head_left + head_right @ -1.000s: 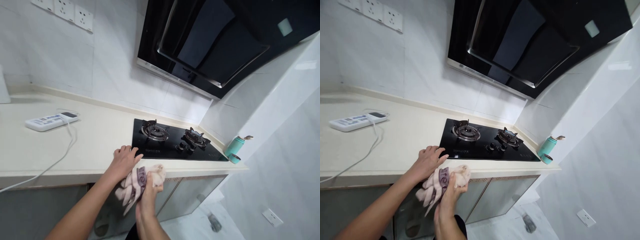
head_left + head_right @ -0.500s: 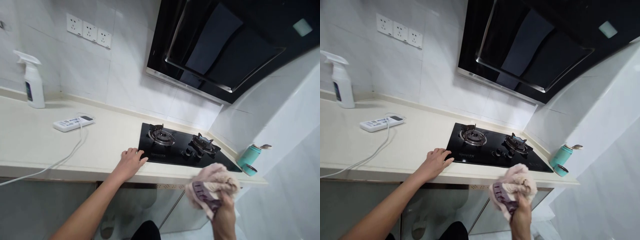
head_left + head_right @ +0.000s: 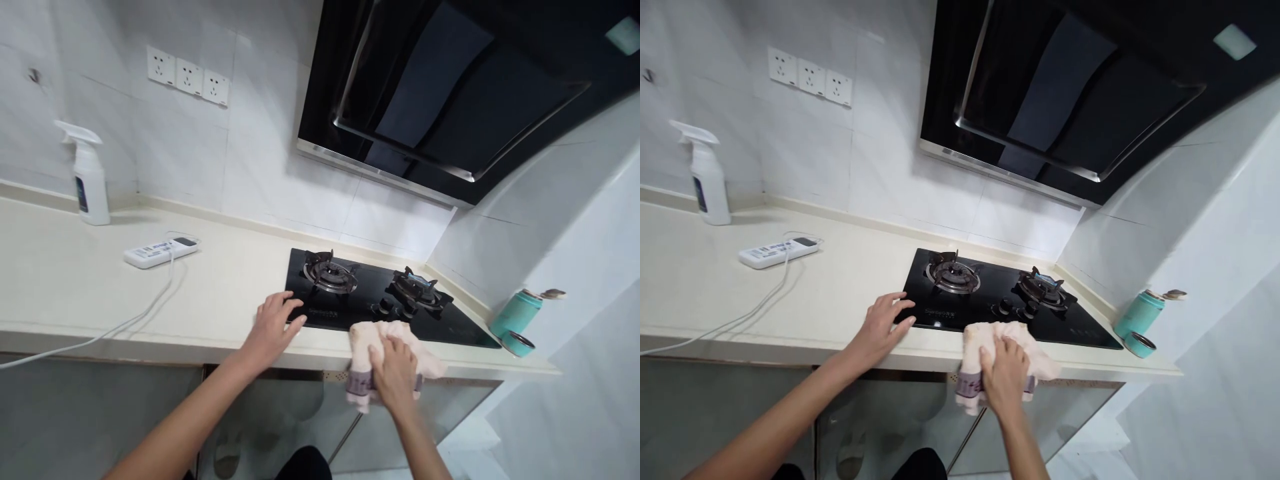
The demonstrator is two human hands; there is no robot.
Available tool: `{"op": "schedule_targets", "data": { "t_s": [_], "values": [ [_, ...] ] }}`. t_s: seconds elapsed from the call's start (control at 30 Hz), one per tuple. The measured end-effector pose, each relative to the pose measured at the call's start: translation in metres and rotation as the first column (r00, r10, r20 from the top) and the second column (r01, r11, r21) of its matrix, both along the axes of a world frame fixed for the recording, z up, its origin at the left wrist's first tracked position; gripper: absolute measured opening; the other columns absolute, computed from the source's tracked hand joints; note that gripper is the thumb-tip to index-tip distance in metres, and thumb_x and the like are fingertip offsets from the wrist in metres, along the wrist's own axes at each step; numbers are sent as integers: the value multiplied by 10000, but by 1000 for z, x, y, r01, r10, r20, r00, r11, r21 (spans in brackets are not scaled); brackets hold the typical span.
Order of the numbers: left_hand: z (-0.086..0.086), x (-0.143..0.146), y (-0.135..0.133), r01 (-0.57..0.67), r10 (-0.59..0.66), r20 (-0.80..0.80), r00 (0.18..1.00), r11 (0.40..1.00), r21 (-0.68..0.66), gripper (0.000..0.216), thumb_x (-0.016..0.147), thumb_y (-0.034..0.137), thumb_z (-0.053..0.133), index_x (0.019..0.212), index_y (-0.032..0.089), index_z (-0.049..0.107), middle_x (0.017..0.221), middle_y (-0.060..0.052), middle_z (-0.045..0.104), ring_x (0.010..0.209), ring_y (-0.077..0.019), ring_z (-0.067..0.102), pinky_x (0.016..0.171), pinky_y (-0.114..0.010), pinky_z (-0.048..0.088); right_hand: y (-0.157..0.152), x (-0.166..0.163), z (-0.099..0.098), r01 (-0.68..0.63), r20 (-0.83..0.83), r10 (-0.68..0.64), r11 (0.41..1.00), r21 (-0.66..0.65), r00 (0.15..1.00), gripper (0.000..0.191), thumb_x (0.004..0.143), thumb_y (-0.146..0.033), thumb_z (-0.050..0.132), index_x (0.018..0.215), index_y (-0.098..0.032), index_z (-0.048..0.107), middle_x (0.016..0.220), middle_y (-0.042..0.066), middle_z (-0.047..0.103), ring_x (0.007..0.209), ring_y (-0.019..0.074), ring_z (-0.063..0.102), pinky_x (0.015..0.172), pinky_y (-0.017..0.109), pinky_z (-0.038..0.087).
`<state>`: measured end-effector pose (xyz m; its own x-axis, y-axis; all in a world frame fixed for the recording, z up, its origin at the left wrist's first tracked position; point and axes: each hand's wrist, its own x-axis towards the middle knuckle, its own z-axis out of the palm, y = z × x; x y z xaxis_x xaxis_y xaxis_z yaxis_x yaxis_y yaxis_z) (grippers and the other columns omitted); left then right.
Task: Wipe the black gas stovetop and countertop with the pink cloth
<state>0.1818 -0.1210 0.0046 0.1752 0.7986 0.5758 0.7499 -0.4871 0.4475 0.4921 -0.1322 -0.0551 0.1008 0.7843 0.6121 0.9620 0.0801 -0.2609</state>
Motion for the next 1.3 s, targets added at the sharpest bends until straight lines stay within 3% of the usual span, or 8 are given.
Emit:
{"op": "schedule_targets", "data": {
  "t_s": [0.13, 0.23, 0.4, 0.47, 0.57, 0.7, 1.03, 1.3],
  "values": [
    [-7, 21, -34, 257, -255, -33, 966, 964, 75, 435, 1008, 442, 532, 1405, 264, 552, 1503, -129, 520, 1431, -294, 443, 1168, -512, 418, -15, -95, 14, -266, -80, 260, 962, -67, 962, 519, 904, -485, 614, 1357, -236, 657, 1299, 185, 633, 1203, 415, 514, 1061, 613, 338],
    [-17, 15, -50, 356, -344, -150, 927, 933, 57, 709, 919, 527, 683, 1534, 305, 410, 1593, -134, 437, 1483, -335, 382, 1205, -560, 376, -26, -142, 27, -548, -196, 522, 829, -111, 830, 534, 910, -412, 640, 1428, -287, 605, 1428, 131, 599, 1344, 391, 459, 1156, 595, 271],
    [-29, -15, -55, 270, -245, -252, 936, 961, 66, 814, 891, 469, 742, 1567, 290, 324, 1538, -163, 486, 1419, -337, 459, 1143, -542, 440, -27, -108, 48, -828, -480, 707, 555, -79, 519, 443, 953, -354, 568, 1380, -266, 643, 1525, 85, 552, 1426, 297, 461, 1203, 517, 314],
    [-26, -12, -55, 216, -187, -327, 926, 975, 55, 771, 835, 415, 807, 1492, 261, 433, 1468, -164, 542, 1351, -354, 510, 1088, -539, 472, -16, -70, 57, -749, -562, 654, 657, 90, 506, 340, 1002, -368, 464, 1166, -250, 737, 1359, 84, 660, 1291, 253, 575, 1123, 457, 419],
    [-17, 12, -51, 50, -49, -442, 896, 999, -8, 711, 731, 396, 886, 1341, 202, 576, 1335, -177, 614, 1221, -388, 569, 984, -558, 495, 10, -16, 64, -455, -520, 532, 845, 280, 668, 319, 972, -424, 491, 1023, -225, 735, 1105, 89, 715, 1070, 233, 650, 981, 398, 493],
    [-18, 54, -31, 14, 0, -554, 833, 1000, 21, 672, 758, 383, 855, 1353, 209, 599, 1447, -209, 564, 1349, -438, 477, 1054, -625, 399, 48, 27, 50, -309, -381, 364, 930, 200, 850, 367, 901, -479, 496, 949, -206, 736, 989, 96, 738, 912, 235, 672, 858, 380, 515],
    [-59, 163, -1, 101, 107, -675, 730, 960, 261, 331, 980, 274, 503, 1226, 181, 706, 1158, -214, 677, 1099, -373, 608, 865, -550, 426, 71, 43, 14, -255, -321, 236, 967, -15, 917, 446, 833, -581, 489, 918, -248, 774, 1008, 74, 788, 883, 253, 721, 828, 361, 552],
    [-50, 85, -16, 268, -32, -652, 758, 926, 267, 447, 932, 339, 616, 1334, 151, 565, 1248, -202, 624, 1056, -318, 577, 856, -455, 424, 67, 55, 11, -266, -251, 245, 963, -53, 936, 453, 814, -598, 484, 902, -256, 767, 994, 66, 773, 814, 248, 705, 709, 353, 543]
  ]
}}
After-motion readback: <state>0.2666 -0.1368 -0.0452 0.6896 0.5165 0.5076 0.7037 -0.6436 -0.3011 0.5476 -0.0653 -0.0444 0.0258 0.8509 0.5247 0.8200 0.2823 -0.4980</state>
